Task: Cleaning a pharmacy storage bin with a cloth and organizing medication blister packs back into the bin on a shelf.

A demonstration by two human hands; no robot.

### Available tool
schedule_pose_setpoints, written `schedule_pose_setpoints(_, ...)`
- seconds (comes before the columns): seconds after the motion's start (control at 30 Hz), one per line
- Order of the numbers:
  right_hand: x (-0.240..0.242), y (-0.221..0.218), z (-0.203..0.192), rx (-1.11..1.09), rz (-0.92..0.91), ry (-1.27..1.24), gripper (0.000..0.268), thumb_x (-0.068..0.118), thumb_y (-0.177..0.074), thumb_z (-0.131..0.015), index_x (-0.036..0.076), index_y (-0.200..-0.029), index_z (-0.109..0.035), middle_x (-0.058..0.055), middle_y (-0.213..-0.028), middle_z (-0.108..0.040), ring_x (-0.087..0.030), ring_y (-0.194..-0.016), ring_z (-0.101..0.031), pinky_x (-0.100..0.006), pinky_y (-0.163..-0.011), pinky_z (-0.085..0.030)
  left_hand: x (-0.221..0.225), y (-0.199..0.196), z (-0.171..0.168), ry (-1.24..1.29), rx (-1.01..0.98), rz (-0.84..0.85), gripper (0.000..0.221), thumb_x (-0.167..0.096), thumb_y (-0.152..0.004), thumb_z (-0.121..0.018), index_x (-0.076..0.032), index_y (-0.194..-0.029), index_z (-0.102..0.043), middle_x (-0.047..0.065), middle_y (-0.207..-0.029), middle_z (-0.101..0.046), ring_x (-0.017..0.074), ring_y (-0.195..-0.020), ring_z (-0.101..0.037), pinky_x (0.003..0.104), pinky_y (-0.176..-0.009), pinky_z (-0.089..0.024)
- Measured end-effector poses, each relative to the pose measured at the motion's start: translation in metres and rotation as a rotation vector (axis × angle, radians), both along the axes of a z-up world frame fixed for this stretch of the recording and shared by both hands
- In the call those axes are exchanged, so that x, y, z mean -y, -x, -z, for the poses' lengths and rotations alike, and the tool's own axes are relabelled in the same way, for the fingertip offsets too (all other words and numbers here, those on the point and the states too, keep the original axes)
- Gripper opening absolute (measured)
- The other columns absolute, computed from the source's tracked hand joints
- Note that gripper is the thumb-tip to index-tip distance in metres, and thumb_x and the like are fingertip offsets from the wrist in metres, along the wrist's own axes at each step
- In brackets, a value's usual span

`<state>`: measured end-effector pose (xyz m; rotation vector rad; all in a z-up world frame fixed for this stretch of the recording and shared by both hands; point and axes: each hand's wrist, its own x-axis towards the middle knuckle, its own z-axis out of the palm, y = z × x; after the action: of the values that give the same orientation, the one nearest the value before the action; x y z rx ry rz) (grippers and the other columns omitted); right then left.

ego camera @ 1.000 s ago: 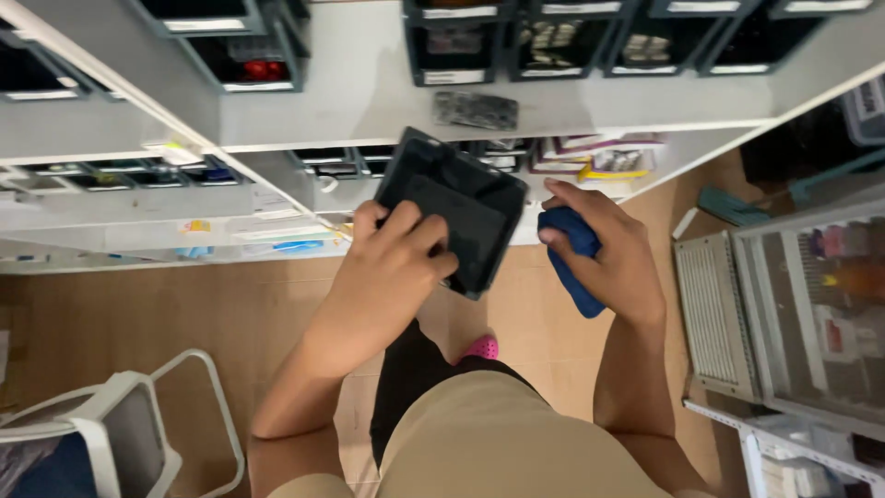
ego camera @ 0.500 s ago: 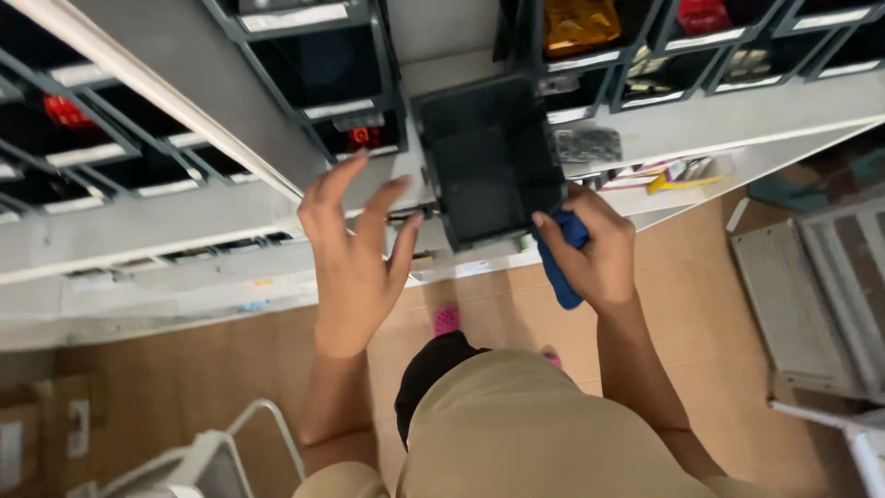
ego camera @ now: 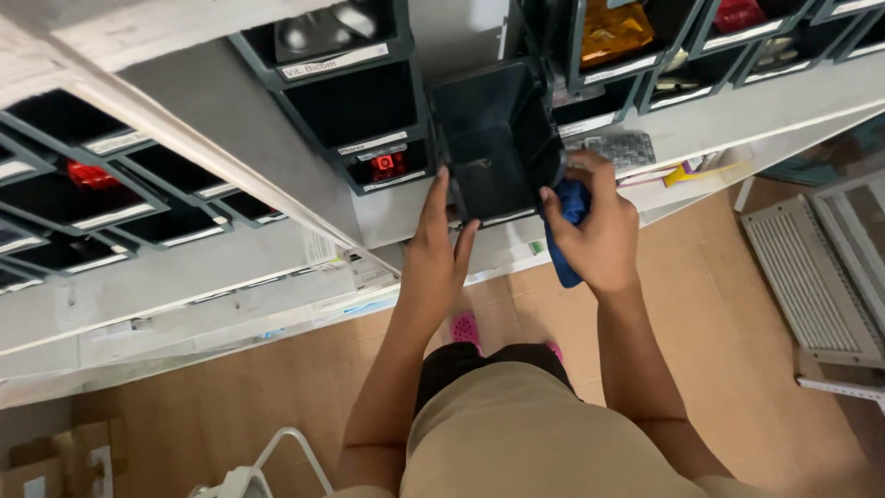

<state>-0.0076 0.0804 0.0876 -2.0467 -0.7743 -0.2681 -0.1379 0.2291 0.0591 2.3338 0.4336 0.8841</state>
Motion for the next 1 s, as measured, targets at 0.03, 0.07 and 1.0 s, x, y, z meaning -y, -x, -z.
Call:
schedule_pose_setpoints(0.03, -0.002, 0.000, -0.001, 0.002, 0.004, 0.002, 0.046, 0.017, -0.091, -0.080, 0.016, -0.132, -0.058, -0.016, -0.103, -0.076, -0.049, -0.088, -0.071, -0.055, -0.072, -0.054, 0.000, -0.001, -0.001, 0.002, 0.002, 0.004, 0.069, -0.015, -0.103, -0.064, -0.009, -0.160, -0.027, 0.021, -0.157, -0.045, 0.0415, -0.120, -0.065, 0.050, -0.091, -0.057)
schedule_pose_setpoints(0.07, -0.004, 0.001, -0.001, 0.080, 0.009, 0.001, 0.052, 0.014, -0.092, -0.079, 0.016, -0.139, -0.055, -0.016, -0.105, -0.076, -0.048, -0.090, -0.072, -0.055, -0.073, -0.055, 0.000, -0.003, -0.002, 0.005, 0.007, -0.006, 0.068, -0.016, -0.102, -0.065, -0.011, -0.160, -0.028, 0.019, -0.157, -0.045, 0.0404, -0.115, -0.067, 0.049, -0.089, -0.059)
schedule_pose_setpoints(1.0, -0.027, -0.030, 0.022, 0.571, 0.156, 0.142, 0.058, 0.021, -0.093, -0.080, 0.022, -0.149, -0.063, -0.003, -0.096, -0.076, -0.027, -0.086, -0.076, -0.036, -0.067, -0.059, -0.017, -0.026, 0.004, -0.182, 0.099, -0.096, 0.068, -0.013, -0.099, -0.071, -0.006, -0.157, -0.036, 0.008, -0.101, -0.063, 0.0272, -0.091, -0.067, 0.039, -0.077, -0.058)
